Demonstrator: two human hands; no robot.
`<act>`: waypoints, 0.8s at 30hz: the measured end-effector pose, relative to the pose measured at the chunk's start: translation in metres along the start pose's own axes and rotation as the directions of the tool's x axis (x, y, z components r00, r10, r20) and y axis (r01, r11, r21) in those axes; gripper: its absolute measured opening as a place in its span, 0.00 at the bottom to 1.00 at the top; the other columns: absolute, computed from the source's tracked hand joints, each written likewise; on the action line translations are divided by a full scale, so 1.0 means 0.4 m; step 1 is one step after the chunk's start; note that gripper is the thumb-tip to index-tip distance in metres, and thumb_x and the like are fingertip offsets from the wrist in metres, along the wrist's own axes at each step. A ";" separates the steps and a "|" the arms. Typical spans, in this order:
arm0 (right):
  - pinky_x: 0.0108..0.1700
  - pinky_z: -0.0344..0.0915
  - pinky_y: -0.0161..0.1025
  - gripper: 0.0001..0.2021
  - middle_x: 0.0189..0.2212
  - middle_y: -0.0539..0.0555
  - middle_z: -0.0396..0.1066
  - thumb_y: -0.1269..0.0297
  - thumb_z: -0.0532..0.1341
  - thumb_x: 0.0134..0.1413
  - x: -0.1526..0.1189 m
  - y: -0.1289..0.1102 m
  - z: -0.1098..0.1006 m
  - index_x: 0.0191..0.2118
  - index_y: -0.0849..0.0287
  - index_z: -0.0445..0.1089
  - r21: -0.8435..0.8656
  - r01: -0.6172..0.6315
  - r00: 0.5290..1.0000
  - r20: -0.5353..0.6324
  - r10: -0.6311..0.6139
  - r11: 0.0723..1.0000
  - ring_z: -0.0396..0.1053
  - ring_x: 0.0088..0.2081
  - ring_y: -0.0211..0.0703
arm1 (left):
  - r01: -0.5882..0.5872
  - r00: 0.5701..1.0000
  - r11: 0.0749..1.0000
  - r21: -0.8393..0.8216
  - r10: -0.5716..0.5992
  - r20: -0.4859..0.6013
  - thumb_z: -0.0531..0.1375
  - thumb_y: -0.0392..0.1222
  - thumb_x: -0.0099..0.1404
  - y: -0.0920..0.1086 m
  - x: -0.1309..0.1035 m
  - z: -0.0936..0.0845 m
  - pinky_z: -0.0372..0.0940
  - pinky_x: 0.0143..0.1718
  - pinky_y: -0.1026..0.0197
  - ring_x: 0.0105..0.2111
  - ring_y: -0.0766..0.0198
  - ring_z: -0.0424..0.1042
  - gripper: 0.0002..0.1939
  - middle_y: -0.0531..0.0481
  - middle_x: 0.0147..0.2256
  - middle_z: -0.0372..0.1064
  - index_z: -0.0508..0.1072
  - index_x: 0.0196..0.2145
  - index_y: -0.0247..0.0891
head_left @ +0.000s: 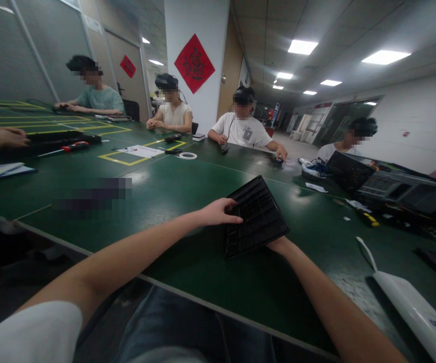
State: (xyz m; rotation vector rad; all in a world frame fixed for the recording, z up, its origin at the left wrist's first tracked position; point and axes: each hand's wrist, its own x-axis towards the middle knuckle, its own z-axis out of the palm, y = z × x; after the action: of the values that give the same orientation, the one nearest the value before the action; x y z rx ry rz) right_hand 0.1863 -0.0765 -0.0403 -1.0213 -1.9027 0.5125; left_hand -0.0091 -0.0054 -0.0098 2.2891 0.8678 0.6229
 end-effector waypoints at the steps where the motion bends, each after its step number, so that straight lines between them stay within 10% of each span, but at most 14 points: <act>1: 0.59 0.50 0.42 0.23 0.54 0.56 0.55 0.59 0.53 0.51 -0.001 0.000 -0.001 0.54 0.59 0.56 -0.015 0.005 1.000 -0.001 -0.005 1.000 0.53 0.56 0.42 | -0.028 1.000 0.999 0.038 0.028 -0.011 0.61 0.58 0.45 -0.001 -0.001 0.001 0.59 0.35 0.62 0.36 0.60 0.64 0.34 0.44 0.37 0.63 0.66 0.46 0.32; 13: 0.48 0.60 0.45 0.22 0.45 0.58 0.64 0.61 0.55 0.47 0.003 0.057 -0.080 0.50 0.61 0.60 -0.211 -0.190 0.977 0.057 0.206 0.959 0.63 0.44 0.46 | -0.004 0.992 0.945 0.326 0.044 -0.117 0.55 0.59 0.51 -0.017 0.030 -0.016 0.59 0.34 0.62 0.36 0.59 0.66 0.27 0.44 0.36 0.67 0.70 0.39 0.33; 19: 0.51 0.55 0.47 0.24 0.46 0.60 0.62 0.60 0.54 0.48 -0.042 0.120 -0.228 0.52 0.65 0.59 -0.734 -0.448 0.832 -0.133 0.539 0.510 0.59 0.48 0.54 | 0.389 0.920 0.710 0.588 -0.259 -0.295 0.52 0.67 0.47 -0.101 0.023 -0.151 0.59 0.31 0.63 0.35 0.56 0.68 0.31 0.43 0.34 0.70 0.73 0.32 0.35; 24: 0.51 0.53 0.51 0.37 0.54 0.65 0.52 0.48 0.52 0.48 -0.062 0.147 -0.265 0.58 0.67 0.46 -0.751 -0.497 0.808 -0.219 0.546 0.434 0.53 0.53 0.59 | 0.502 0.862 0.547 0.669 -0.376 -0.339 0.55 0.66 0.44 -0.147 0.018 -0.191 0.61 0.34 0.61 0.40 0.50 0.67 0.33 0.37 0.39 0.69 0.73 0.34 0.33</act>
State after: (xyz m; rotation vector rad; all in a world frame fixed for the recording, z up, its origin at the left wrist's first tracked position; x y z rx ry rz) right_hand 0.3097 -0.0682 -0.0383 -2.2668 -1.8352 -0.0259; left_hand -0.0754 0.0633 0.0057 2.5283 2.0191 0.2108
